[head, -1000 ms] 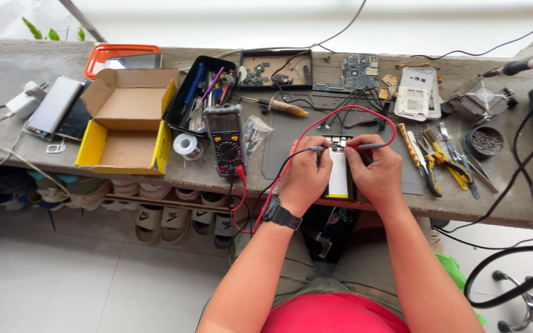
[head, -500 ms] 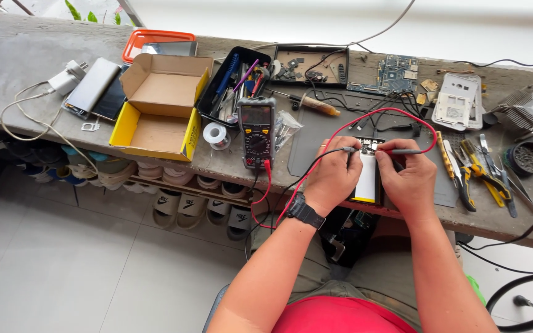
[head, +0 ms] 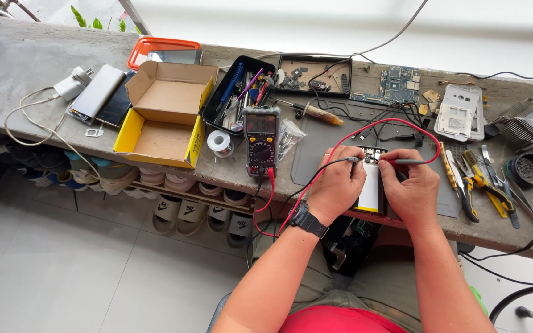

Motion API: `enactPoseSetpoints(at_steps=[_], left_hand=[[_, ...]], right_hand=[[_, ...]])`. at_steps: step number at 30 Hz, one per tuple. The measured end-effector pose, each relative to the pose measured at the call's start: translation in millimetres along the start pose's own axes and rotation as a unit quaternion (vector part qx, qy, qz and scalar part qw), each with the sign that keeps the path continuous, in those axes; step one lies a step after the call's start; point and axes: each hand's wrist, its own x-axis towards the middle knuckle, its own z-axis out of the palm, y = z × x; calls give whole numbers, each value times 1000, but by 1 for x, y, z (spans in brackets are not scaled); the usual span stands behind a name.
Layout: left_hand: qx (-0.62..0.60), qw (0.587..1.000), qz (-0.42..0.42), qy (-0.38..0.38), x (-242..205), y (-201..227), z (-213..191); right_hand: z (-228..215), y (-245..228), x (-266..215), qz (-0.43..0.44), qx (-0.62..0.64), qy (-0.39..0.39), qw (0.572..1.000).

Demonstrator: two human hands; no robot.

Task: Testing the voltage of a mobile phone battery using a digital multimeter and then interacting with a smartphone.

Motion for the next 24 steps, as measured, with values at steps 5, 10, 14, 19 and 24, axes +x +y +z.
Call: enactPoseSetpoints(at_steps=[5, 10, 14, 19, 24], left_hand=[[-5, 1000, 8, 0, 2, 4, -4], [4, 1000, 10, -3, 0, 1, -1], [1, 1000, 9, -7, 2, 6, -7], [8, 1000, 14, -10, 1, 3, -6], [7, 1000, 12, -8, 2, 0, -4]], right_hand=[[1, 2, 1, 0, -7, 4, 1000], [1, 0, 0, 8, -6, 8, 1000], [1, 2, 1, 6, -8, 10, 1000], [2, 5, 1, 9, -4, 13, 1000], [2, 5, 3, 0, -3, 13, 1000]])
